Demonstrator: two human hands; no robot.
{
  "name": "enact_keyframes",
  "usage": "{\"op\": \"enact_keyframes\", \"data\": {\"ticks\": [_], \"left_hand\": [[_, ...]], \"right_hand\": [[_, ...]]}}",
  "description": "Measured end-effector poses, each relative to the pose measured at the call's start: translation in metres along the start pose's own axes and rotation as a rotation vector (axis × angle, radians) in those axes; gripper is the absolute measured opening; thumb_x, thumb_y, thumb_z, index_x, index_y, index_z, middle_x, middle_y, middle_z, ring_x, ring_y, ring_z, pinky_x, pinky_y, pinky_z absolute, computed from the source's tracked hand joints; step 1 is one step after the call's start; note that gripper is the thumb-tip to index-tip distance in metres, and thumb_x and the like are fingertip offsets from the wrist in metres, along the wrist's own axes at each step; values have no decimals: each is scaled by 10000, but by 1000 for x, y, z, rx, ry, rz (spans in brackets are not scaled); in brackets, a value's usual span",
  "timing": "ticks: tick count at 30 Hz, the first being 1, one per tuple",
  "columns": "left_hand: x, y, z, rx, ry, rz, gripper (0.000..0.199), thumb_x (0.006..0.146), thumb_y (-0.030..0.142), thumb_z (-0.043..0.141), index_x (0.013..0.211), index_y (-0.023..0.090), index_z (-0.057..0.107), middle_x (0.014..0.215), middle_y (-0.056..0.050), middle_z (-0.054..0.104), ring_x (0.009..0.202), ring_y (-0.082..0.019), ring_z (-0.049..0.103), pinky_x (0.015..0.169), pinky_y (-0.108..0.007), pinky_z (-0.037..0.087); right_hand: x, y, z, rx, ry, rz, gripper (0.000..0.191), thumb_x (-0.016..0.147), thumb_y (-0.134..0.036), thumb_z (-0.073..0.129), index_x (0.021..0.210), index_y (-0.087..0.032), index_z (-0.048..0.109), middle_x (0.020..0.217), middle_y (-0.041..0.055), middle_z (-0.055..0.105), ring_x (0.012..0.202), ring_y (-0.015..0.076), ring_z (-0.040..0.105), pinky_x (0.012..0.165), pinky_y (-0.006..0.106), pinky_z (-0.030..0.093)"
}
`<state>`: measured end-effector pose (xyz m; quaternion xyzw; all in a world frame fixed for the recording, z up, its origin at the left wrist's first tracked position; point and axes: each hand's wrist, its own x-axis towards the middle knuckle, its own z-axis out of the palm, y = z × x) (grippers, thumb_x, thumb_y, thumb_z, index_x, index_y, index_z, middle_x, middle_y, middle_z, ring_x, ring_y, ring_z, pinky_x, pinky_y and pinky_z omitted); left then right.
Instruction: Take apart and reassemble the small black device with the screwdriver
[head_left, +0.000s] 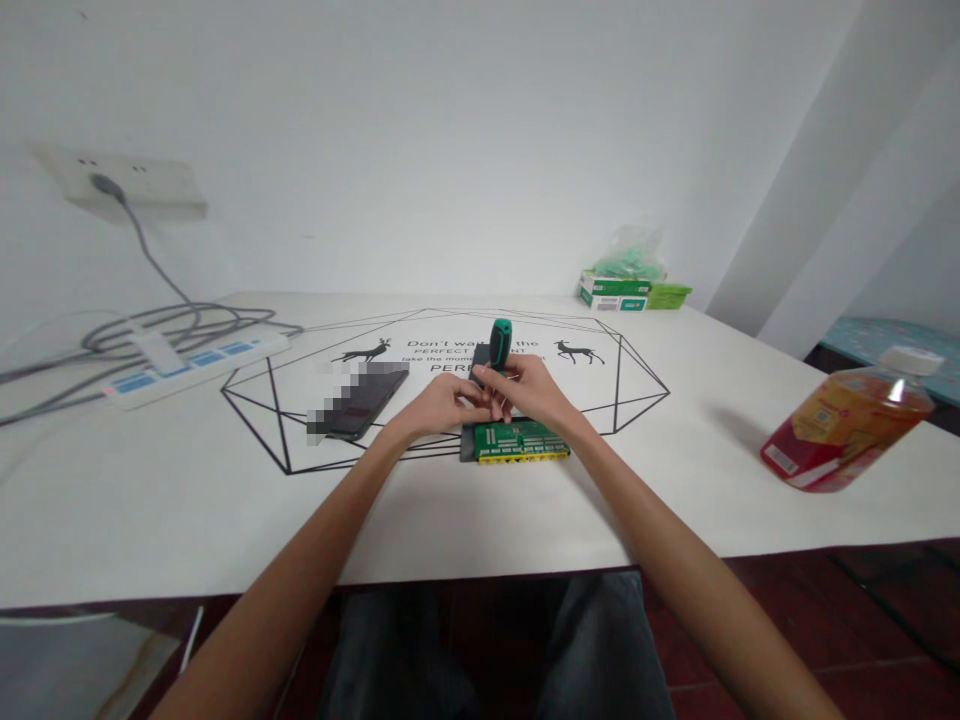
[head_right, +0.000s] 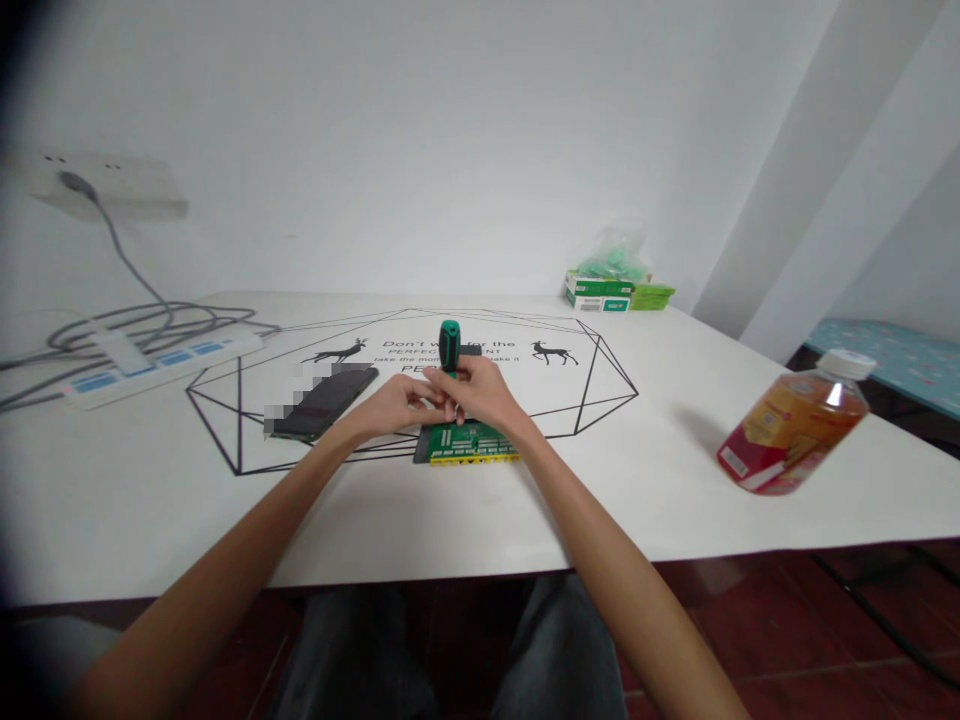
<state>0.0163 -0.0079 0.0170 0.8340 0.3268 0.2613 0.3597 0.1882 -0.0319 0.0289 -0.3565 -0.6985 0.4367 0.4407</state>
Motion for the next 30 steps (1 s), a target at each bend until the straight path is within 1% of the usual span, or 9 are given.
{"op": "enact_keyframes", "data": {"ticks": [5,9,12,14,17,21,24,28,30], "left_hand": [[-2,7,-3,35,-49,10,202,729,328,670,820,163,744,835,-42,725,830,-198,642,774,-298,488],[-2,0,-4,86,-37,-4,222,709,335,690,847,176,760,858,-49,724,823,-200,642,751,-298,489],[-1,-7,-4,89,-25,21,221,705,333,693,853,185,765,891,-52,722,842,-200,646,756,-297,492],[0,-10,-3,93,14,33,206,703,332,693,832,189,765,888,-50,718,830,-194,645,745,-293,492],[2,-13,-3,136,107,9,176,704,324,686,792,192,761,843,-42,718,780,-179,636,685,-275,479],[4,-16,-3,228,215,-32,155,733,307,659,744,184,752,788,-45,731,717,-165,629,618,-257,450],[6,-24,-3,275,282,-39,149,747,292,652,754,182,753,787,-48,744,717,-167,641,629,-259,455],[7,-29,-5,330,296,-56,150,755,271,642,776,185,763,796,-46,752,718,-167,649,675,-267,467],[6,-26,-6,324,241,-75,169,755,286,640,787,182,770,794,-46,753,709,-166,647,679,-264,469]], "right_hand": [[1,-1,1,43,64,-5,369,812,-508,602,650,-184,533,465,-17,559,381,106,522,372,244,424],[3,1,0,86,96,-4,400,783,-545,622,652,-177,534,492,-16,567,396,105,534,379,240,442],[4,2,-1,104,100,-12,429,764,-572,632,645,-171,539,488,-15,566,389,102,534,364,226,435],[5,3,-1,111,109,-25,444,757,-584,633,634,-167,544,487,-13,563,387,100,536,355,216,429],[6,3,-1,105,147,-53,454,756,-591,629,625,-162,556,517,8,589,401,101,542,359,216,436],[7,2,-4,87,251,-80,451,752,-605,622,671,-163,576,570,32,632,446,116,573,377,220,461],[8,2,-8,63,338,-88,451,754,-609,619,700,-163,579,592,37,641,454,119,583,373,216,457],[9,2,-11,42,386,-87,462,743,-618,624,693,-162,566,608,38,638,442,115,577,360,214,448],[9,2,-12,15,389,-81,469,747,-622,616,678,-162,559,613,42,640,445,115,581,366,214,452]]}}
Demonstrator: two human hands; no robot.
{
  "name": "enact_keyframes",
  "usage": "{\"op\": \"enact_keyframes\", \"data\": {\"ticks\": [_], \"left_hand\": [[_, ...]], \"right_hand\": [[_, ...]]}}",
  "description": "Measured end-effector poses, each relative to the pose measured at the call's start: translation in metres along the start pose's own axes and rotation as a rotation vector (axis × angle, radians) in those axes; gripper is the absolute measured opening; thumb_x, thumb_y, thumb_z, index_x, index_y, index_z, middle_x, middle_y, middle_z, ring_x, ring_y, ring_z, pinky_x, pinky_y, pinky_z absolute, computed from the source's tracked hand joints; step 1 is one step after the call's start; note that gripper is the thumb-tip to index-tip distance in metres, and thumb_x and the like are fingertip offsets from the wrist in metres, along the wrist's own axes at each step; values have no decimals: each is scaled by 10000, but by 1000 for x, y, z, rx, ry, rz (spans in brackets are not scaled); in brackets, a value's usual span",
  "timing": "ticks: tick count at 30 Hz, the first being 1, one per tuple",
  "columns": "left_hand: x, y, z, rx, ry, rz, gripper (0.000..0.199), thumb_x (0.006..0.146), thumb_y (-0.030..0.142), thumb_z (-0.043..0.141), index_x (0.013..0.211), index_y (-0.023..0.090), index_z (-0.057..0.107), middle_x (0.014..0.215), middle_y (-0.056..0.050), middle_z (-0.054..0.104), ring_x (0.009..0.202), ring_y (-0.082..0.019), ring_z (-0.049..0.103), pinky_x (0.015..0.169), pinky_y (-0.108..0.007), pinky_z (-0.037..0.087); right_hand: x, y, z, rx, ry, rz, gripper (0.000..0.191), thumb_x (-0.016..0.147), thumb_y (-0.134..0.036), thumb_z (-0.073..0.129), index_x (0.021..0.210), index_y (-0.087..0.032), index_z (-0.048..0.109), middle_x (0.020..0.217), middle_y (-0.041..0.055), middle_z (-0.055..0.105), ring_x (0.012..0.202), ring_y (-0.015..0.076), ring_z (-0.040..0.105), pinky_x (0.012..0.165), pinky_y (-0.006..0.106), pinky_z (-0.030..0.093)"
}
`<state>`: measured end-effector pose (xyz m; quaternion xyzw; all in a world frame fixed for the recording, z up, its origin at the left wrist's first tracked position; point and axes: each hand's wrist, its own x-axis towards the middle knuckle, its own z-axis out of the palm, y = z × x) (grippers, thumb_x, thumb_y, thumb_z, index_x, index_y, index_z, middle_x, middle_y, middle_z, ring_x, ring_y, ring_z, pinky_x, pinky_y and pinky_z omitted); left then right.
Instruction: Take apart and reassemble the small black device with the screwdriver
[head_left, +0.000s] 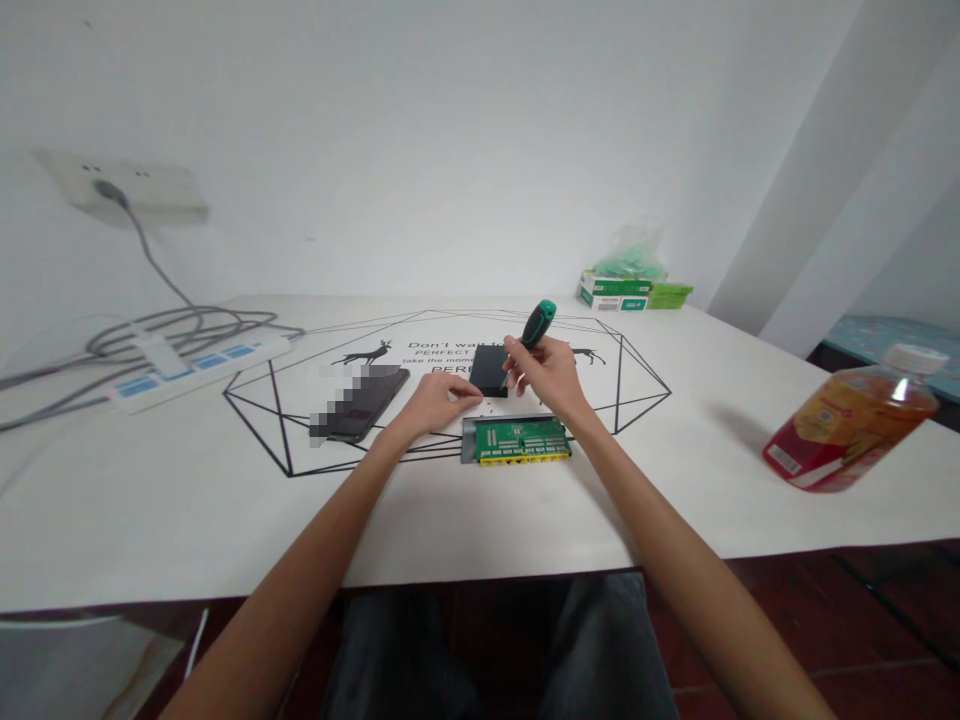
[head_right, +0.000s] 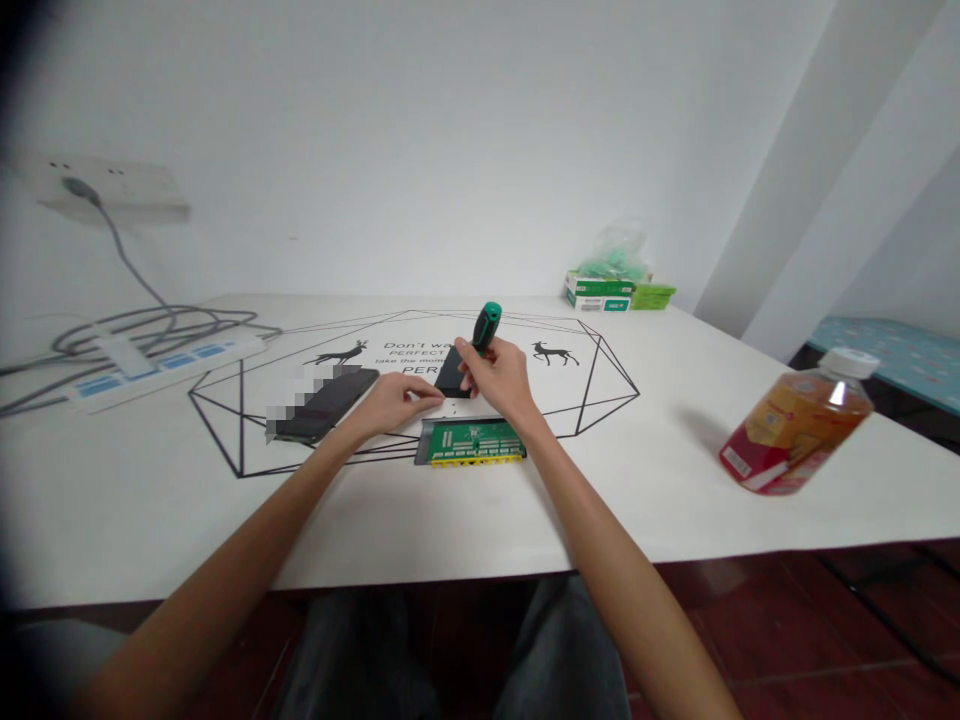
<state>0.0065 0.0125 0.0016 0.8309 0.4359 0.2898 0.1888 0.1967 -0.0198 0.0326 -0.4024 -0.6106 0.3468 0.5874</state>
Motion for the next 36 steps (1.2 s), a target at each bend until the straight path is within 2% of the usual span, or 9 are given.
{"op": "enact_keyframes", "data": {"ticks": [5,7,10,14,16,18,22,29,36], "left_hand": [[-6,7,-8,-95,-252,50,246,741,383,666,830,184,781,768,-44,750,683,-160,638,656,-247,466],[-7,7,-10,-123,-283,75,246,736,386,670,844,194,781,791,-47,752,687,-160,638,656,-250,466],[-7,7,-11,-118,-284,82,234,737,368,663,849,200,780,793,-52,751,678,-156,630,640,-248,459],[-8,13,-13,-82,-202,81,242,729,399,667,829,207,776,827,-54,744,731,-162,631,636,-240,441],[-10,21,-16,-76,-182,75,263,720,432,681,831,211,772,874,-55,736,777,-170,634,633,-234,432],[-12,28,-19,-75,-231,101,284,707,458,703,842,217,768,911,-54,722,816,-176,632,656,-238,436],[-15,38,-18,-35,-315,183,360,656,517,741,879,235,762,964,-49,675,896,-196,613,778,-272,449],[-18,35,-10,171,-328,228,576,560,627,750,990,245,711,1120,-64,567,978,-243,558,851,-332,425],[-21,50,-3,200,-299,248,486,575,439,761,979,205,625,1128,-73,517,973,-254,546,850,-364,429]], "right_hand": [[2,1,-15,-159,51,-71,438,767,-608,602,821,-174,570,569,5,632,364,113,540,338,211,393],[3,2,-29,-310,104,-88,448,766,-610,602,866,-175,569,512,-12,616,320,106,499,355,215,380],[4,9,-55,-571,130,0,460,822,-613,509,697,-174,560,461,14,600,328,113,501,438,237,420],[4,27,-84,-1037,82,196,437,819,-538,514,590,-175,596,563,86,657,667,224,671,611,281,459],[1,36,-91,-1219,42,334,415,788,-536,535,685,-155,664,768,151,708,817,285,677,634,316,462],[-2,42,-92,-1307,-21,405,427,798,-513,522,837,-127,700,886,190,707,893,311,667,667,342,466],[-8,46,-86,-1371,-55,426,492,817,-516,502,1010,-102,684,991,220,687,960,322,651,716,363,471],[-9,44,-84,-1380,-48,394,596,843,-623,430,994,-107,688,965,209,689,945,335,652,718,386,474],[-9,33,-82,-1406,86,364,665,836,-696,390,920,-116,704,880,207,689,895,332,656,696,374,451]]}}
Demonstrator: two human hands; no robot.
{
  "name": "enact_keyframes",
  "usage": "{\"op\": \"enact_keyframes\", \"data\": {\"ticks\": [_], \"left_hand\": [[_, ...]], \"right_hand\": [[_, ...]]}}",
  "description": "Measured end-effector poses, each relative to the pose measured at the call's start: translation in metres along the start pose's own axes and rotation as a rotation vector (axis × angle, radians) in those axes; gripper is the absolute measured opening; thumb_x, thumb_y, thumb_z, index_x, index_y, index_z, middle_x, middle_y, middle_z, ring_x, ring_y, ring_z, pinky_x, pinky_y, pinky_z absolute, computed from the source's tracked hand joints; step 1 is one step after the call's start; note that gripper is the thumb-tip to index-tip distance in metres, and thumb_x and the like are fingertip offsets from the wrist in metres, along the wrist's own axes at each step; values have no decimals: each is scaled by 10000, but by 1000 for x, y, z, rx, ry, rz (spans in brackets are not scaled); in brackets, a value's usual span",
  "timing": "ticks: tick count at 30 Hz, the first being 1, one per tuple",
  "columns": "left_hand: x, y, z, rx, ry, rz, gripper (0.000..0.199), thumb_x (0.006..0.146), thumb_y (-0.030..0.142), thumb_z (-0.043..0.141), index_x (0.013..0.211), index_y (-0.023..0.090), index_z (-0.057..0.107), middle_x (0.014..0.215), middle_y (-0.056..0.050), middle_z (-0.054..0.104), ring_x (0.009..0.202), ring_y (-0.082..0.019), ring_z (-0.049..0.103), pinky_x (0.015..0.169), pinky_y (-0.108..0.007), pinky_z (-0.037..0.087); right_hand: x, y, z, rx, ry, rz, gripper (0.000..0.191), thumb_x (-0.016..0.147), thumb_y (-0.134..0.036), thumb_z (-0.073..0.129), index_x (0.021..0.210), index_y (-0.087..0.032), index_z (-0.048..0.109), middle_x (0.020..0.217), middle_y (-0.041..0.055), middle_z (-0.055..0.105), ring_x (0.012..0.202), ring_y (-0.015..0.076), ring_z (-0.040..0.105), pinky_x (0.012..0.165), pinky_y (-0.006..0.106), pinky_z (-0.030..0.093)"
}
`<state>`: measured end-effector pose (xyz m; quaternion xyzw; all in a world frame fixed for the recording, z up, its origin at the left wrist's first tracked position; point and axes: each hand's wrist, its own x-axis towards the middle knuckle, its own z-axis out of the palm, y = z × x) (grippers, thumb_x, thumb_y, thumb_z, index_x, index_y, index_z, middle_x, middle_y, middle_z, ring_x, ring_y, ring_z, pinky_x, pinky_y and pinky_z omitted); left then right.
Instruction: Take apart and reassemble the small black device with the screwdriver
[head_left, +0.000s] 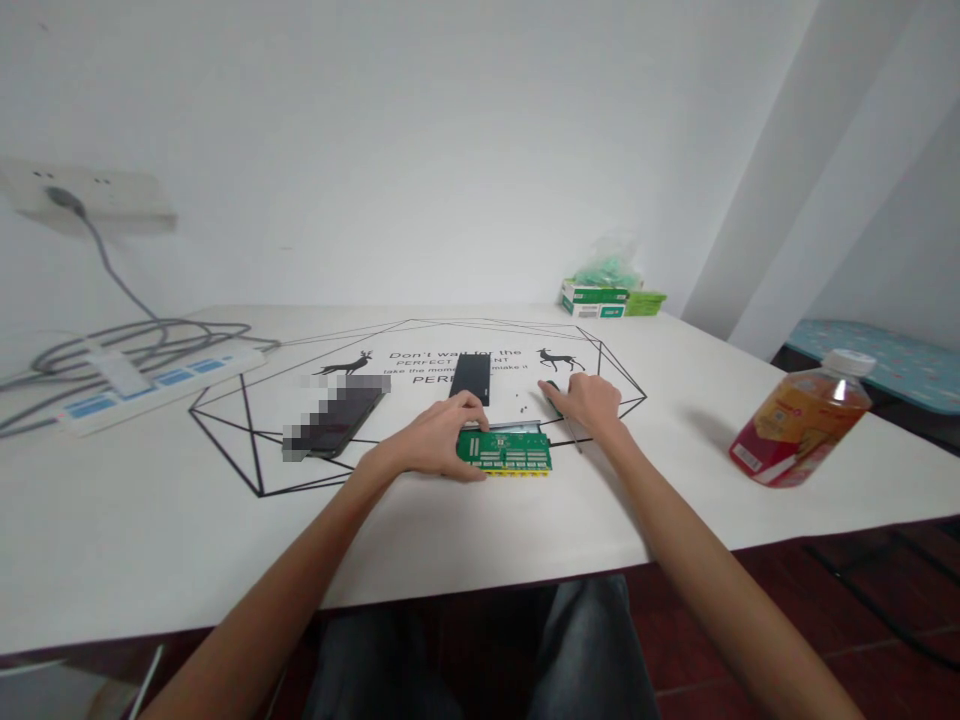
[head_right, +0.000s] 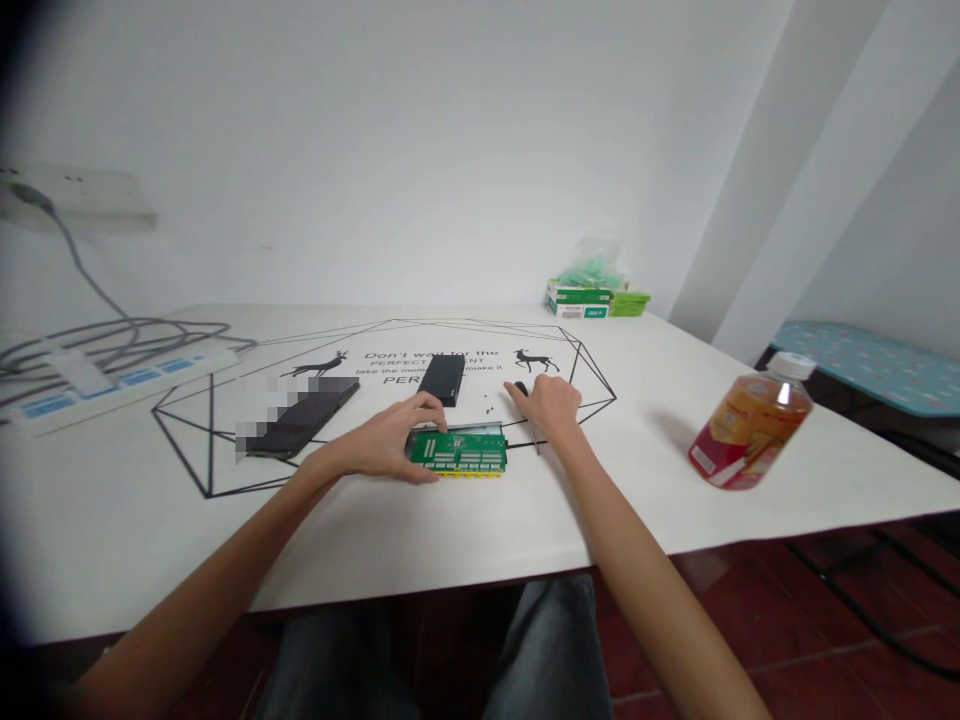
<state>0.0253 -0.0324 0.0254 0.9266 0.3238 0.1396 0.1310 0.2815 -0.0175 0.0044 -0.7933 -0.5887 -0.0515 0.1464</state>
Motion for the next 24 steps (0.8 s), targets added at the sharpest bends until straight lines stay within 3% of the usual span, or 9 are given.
{"op": "enact_keyframes", "data": {"ticks": [3,6,9,12,16,24], "left_hand": [[2,2,1,-5,79,37,467,572,387,750,975,206,601,1110,-65,524,950,-244,550,847,-366,435],[2,2,-3,0,172,66,458,592,385,741,986,209,588,1106,-61,529,978,-246,545,860,-369,438],[0,1,-11,13,278,61,444,607,359,738,995,208,586,1115,-59,528,1012,-250,545,893,-376,439],[-2,1,-19,20,390,29,434,607,337,735,996,204,596,1120,-63,535,1043,-257,546,926,-375,432],[-3,-3,-23,25,456,15,459,623,328,732,1042,208,590,1122,-65,550,1060,-260,547,925,-369,438],[-2,-20,-19,-23,447,23,526,694,380,723,1142,194,520,1155,-70,598,1058,-234,565,933,-348,435]], "right_hand": [[-6,-4,-10,53,141,-8,625,843,-689,395,869,-141,695,872,170,686,859,304,650,670,339,421],[-16,-10,-18,188,289,-175,585,863,-676,384,810,-168,669,850,107,681,796,224,631,643,283,376],[-27,-17,-21,320,222,-468,552,831,-688,443,836,-183,665,808,51,673,722,162,604,659,255,364],[-32,-21,-19,336,153,-648,637,685,-717,605,1031,-184,653,901,53,683,793,192,613,685,264,378],[-30,-21,-12,344,152,-685,678,696,-569,689,1236,-182,555,1045,73,675,862,211,618,717,279,402],[-28,-21,-12,349,228,-643,591,738,-514,672,1216,-182,568,990,76,665,771,201,611,643,267,390]]}}
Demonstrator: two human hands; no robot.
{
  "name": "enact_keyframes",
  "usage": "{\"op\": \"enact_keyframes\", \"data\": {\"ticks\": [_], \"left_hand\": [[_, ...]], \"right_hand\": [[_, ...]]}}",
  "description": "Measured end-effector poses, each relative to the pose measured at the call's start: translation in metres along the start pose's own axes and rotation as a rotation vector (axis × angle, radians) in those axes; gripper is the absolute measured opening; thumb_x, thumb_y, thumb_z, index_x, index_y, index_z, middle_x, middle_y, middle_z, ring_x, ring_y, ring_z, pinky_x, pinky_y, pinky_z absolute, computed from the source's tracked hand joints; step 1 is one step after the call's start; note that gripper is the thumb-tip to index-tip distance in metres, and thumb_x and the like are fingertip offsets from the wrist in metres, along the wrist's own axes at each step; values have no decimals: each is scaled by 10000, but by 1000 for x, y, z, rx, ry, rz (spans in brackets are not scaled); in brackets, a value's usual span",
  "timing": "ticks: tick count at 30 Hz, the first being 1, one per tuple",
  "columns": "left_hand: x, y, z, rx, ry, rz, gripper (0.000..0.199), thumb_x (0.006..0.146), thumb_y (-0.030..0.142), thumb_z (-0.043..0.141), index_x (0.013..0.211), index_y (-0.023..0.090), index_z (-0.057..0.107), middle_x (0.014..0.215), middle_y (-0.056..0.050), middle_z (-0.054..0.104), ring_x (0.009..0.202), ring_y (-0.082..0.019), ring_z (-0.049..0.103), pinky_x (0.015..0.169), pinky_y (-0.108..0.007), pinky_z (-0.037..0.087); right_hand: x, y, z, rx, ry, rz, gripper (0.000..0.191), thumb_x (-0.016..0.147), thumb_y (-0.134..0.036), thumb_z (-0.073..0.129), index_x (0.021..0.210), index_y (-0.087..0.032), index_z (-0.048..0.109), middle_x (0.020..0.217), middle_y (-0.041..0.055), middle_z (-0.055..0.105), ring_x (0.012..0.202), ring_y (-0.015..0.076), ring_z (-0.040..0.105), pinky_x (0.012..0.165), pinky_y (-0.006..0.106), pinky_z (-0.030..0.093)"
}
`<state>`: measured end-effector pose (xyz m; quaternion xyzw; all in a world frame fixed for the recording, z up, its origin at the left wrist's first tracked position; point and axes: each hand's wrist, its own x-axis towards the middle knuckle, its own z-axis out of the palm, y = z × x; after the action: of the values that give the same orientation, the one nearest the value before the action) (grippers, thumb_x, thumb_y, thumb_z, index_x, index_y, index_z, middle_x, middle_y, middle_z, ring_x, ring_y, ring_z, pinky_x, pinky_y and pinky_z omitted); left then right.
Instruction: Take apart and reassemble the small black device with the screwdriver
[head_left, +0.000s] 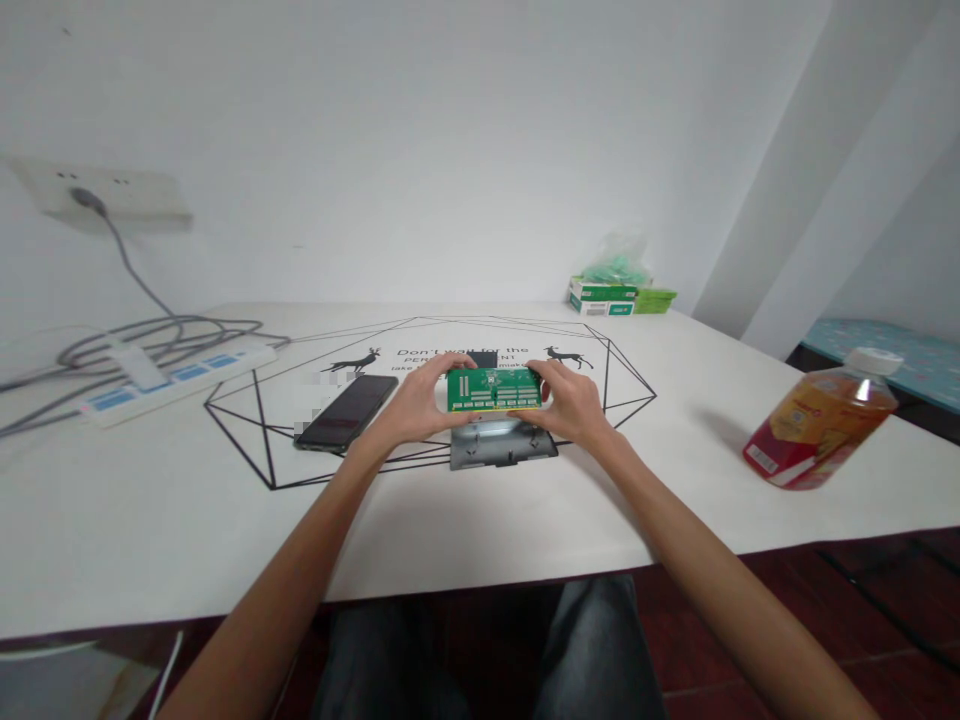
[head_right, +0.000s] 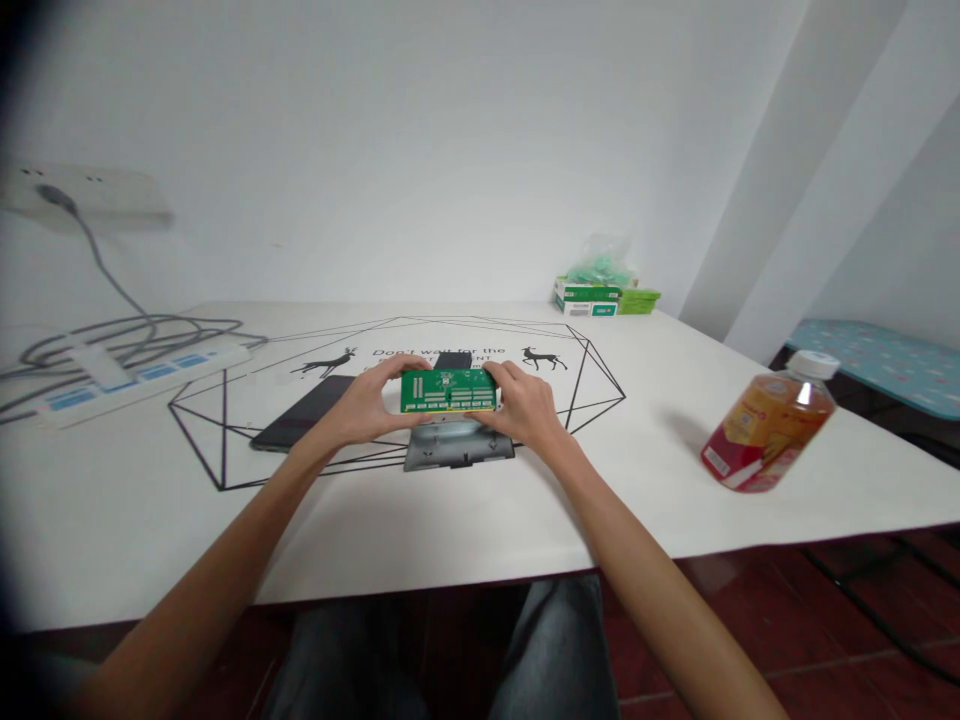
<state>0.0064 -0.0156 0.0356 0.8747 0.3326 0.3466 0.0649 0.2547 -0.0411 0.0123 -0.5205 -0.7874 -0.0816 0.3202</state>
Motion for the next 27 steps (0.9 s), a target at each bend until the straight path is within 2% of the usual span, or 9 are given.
{"op": "enact_keyframes", "data": {"ticks": [7,15,21,25,27], "left_hand": [[-1,-5,-3,84,54,29,498,715,342,720,1150,194,528,1147,-74,612,1030,-234,583,918,-370,440],[-1,-10,-3,192,48,-8,520,714,381,733,1172,224,542,1111,-71,618,1042,-253,575,917,-387,431],[-1,-8,-3,146,104,-4,515,701,369,749,1158,204,577,1092,-74,628,1016,-251,587,900,-387,448],[-1,-7,-4,82,123,-1,525,689,383,759,1152,194,603,1090,-83,637,1010,-249,598,900,-384,458],[-1,-9,-4,64,129,0,528,693,383,754,1161,190,606,1078,-82,639,999,-246,603,894,-378,462]], "right_hand": [[0,3,2,-63,33,40,628,778,-618,587,1249,-204,554,1004,80,665,767,195,604,621,259,355],[-1,6,3,-79,83,20,614,789,-618,582,1236,-198,566,982,73,671,766,189,611,595,254,344],[0,13,9,-50,184,-39,630,777,-618,603,1223,-174,566,1006,83,687,676,174,612,586,264,378],[1,12,6,21,190,-49,657,762,-601,630,1245,-166,534,1064,89,685,609,154,617,613,278,415],[1,11,4,55,186,-34,661,750,-595,645,1238,-167,521,1031,78,696,601,154,628,628,281,428]]}}
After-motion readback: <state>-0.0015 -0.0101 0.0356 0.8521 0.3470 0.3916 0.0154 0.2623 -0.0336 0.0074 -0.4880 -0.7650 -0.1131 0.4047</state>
